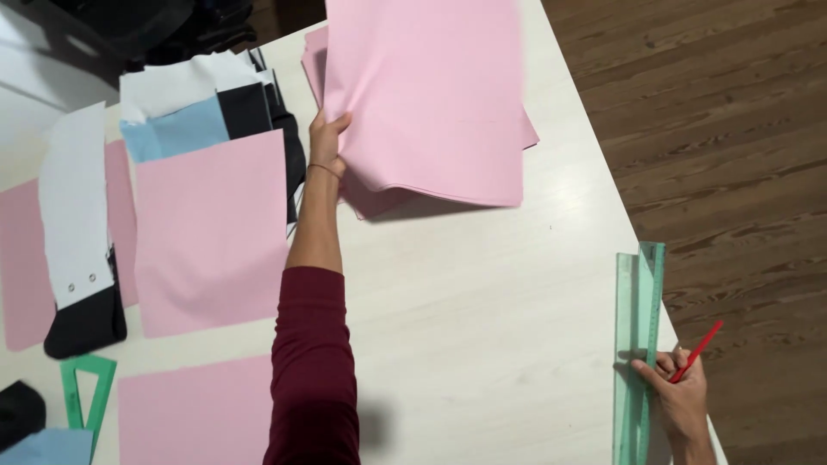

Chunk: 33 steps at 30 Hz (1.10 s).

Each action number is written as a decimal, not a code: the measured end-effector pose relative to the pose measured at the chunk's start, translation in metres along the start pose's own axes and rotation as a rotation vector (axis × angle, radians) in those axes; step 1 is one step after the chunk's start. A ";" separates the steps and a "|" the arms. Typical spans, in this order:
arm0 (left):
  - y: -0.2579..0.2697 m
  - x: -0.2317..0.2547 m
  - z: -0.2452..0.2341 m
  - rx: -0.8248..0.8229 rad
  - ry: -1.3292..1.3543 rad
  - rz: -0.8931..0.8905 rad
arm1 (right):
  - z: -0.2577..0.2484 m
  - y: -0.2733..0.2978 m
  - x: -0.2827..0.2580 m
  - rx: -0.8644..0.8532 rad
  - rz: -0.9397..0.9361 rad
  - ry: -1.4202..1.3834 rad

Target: Measuring and marking lines on squares of pink leather using a ruler and pencil on a workshop table.

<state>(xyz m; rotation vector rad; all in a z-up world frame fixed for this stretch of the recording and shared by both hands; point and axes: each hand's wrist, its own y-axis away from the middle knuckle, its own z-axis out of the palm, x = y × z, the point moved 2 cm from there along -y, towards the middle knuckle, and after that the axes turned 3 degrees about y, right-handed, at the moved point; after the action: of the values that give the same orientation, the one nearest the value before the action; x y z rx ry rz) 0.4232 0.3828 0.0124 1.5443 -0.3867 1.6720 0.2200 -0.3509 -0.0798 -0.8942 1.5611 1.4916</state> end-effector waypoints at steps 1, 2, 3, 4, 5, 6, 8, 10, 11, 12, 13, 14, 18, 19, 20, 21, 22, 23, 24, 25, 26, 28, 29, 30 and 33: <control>-0.006 -0.008 -0.004 -0.001 0.000 -0.004 | 0.002 0.001 -0.003 0.003 0.003 0.002; -0.011 -0.016 -0.010 0.089 -0.300 -0.017 | 0.003 0.002 -0.006 0.019 0.030 0.033; -0.014 -0.022 -0.019 0.185 -0.599 -0.032 | 0.004 0.002 -0.010 0.028 0.058 0.068; -0.020 -0.032 -0.026 0.191 -0.597 -0.037 | 0.002 0.001 -0.006 0.024 0.061 0.073; -0.024 -0.038 -0.032 0.258 -0.862 0.107 | 0.000 0.000 -0.002 0.010 0.043 0.051; -0.028 -0.044 -0.037 0.322 -1.126 0.255 | -0.003 0.000 0.002 -0.005 0.026 0.028; 0.029 -0.027 0.001 0.171 -1.266 0.420 | -0.002 -0.001 0.001 -0.002 0.039 0.036; 0.073 -0.028 0.028 0.011 -1.399 0.577 | 0.001 0.002 -0.002 -0.002 0.059 0.048; 0.086 -0.041 0.041 -0.328 -1.499 0.602 | 0.002 0.003 -0.005 0.012 0.064 0.072; 0.101 -0.054 0.054 -0.676 -1.573 0.616 | 0.004 0.005 -0.009 0.026 0.070 0.095; 0.102 -0.063 0.050 -0.677 -1.570 0.611 | 0.002 0.005 -0.005 0.027 0.071 0.100; 0.103 -0.072 0.047 -0.658 -1.586 0.660 | -0.001 0.005 -0.003 0.010 0.057 0.059; 0.109 -0.097 0.035 -0.579 -1.635 1.006 | -0.006 0.000 0.009 -0.018 0.017 -0.012; 0.115 -0.101 0.030 -0.581 -1.638 1.001 | -0.005 0.001 0.009 -0.019 0.022 -0.012; 0.122 -0.105 0.025 -0.587 -1.666 1.074 | -0.005 0.002 0.009 -0.018 0.017 -0.019; 0.125 -0.106 0.024 -0.585 -1.691 1.157 | -0.004 -0.002 0.008 -0.018 0.002 -0.028; 0.132 -0.112 0.022 -0.579 -1.692 1.162 | -0.006 -0.001 0.007 -0.020 -0.003 -0.030; 0.136 -0.116 0.019 -0.596 -1.709 1.213 | -0.005 -0.002 0.007 -0.028 -0.004 -0.068; 0.142 -0.120 0.016 -0.614 -1.727 1.265 | -0.005 -0.002 0.007 -0.035 -0.004 -0.106; 0.148 -0.123 0.015 -0.609 -1.731 1.268 | -0.005 -0.001 0.005 -0.039 -0.007 -0.110; 0.154 -0.124 0.014 -0.610 -1.684 1.261 | -0.004 -0.001 0.003 -0.036 -0.014 -0.135; 0.168 -0.117 0.012 -0.596 -1.647 1.265 | 0.004 -0.004 -0.008 -0.046 -0.032 -0.169; 0.179 -0.111 0.014 -0.560 -1.612 1.241 | 0.007 -0.002 -0.017 -0.067 -0.004 -0.135; 0.189 -0.106 0.015 -0.524 -1.576 1.217 | 0.010 0.000 -0.025 -0.089 0.024 -0.100; 0.220 -0.144 0.006 -0.577 -1.767 1.252 | 0.022 0.017 -0.053 -0.022 0.019 -0.041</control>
<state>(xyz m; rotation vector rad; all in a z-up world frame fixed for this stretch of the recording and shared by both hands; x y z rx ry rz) 0.2568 0.1908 -0.0566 1.9327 -2.7845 0.0757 0.2304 -0.3292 -0.0248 -0.8583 1.5294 1.5338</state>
